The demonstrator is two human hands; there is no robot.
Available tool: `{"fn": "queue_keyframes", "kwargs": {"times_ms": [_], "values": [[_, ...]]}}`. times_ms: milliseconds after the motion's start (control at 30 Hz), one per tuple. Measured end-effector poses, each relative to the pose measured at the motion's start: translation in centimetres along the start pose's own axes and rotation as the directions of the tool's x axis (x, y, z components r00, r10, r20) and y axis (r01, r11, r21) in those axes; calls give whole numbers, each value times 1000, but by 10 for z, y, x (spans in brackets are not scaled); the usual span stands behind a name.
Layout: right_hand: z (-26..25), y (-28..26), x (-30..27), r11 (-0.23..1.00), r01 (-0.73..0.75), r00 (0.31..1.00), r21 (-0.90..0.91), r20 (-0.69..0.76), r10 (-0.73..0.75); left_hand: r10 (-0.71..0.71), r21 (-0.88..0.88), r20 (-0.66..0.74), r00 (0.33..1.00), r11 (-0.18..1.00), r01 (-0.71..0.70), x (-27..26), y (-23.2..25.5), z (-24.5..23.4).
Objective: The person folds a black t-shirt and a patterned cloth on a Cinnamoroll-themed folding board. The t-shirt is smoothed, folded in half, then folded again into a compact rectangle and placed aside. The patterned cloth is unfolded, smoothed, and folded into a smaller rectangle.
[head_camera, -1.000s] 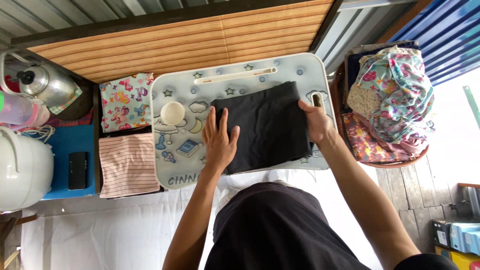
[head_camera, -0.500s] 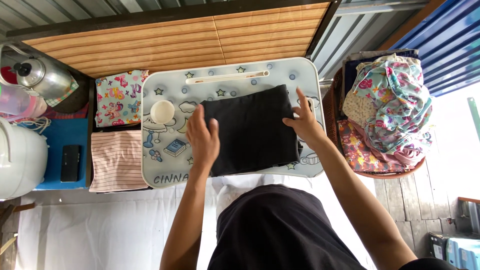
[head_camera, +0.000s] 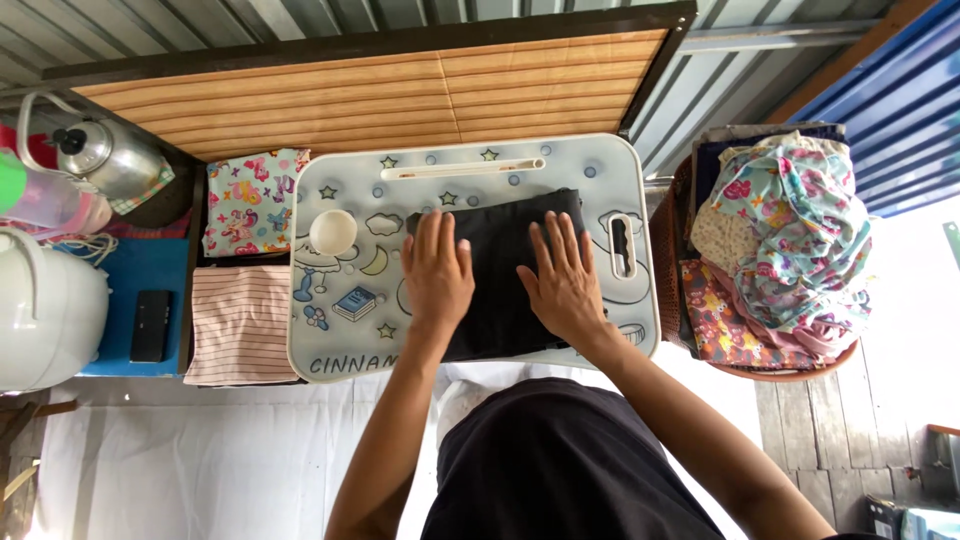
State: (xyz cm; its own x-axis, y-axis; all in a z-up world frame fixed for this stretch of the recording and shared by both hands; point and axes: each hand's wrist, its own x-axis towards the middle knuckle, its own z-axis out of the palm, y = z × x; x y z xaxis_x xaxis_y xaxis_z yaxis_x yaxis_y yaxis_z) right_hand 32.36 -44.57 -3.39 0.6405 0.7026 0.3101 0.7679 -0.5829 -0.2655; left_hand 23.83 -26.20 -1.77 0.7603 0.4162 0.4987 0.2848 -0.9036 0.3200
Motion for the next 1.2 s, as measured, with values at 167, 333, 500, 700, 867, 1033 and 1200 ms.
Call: {"fn": "queue_keyframes", "kwargs": {"times_ms": [167,333,500,700,867,1033,1200], "values": [[9,11,-9,999,-45,995,-7,94,45,-218,153,392,894,973,170,-8,2,0],[9,15,-5,997,-60,992,49,113,55,-205,155,336,919,975,161,-9,-1,5],[-7,8,-1,997,5,999,80,-49,-1,-57,148,133,990,988,37,-34,3,-7],[1,9,-20,997,75,997,25,-34,-74,-7,253,119,993,967,-23,-74,5,-13],[9,14,-16,998,54,999,42,4,-54,-77,198,131,988,979,50,-65,2,-9],[21,29,-4,999,40,998,14,56,-41,-47,149,202,978,989,17,-39,-18,-3],[31,47,48,974,223,972,24,63,-224,-177,237,207,962,963,126,-39,-20,-9]]}}
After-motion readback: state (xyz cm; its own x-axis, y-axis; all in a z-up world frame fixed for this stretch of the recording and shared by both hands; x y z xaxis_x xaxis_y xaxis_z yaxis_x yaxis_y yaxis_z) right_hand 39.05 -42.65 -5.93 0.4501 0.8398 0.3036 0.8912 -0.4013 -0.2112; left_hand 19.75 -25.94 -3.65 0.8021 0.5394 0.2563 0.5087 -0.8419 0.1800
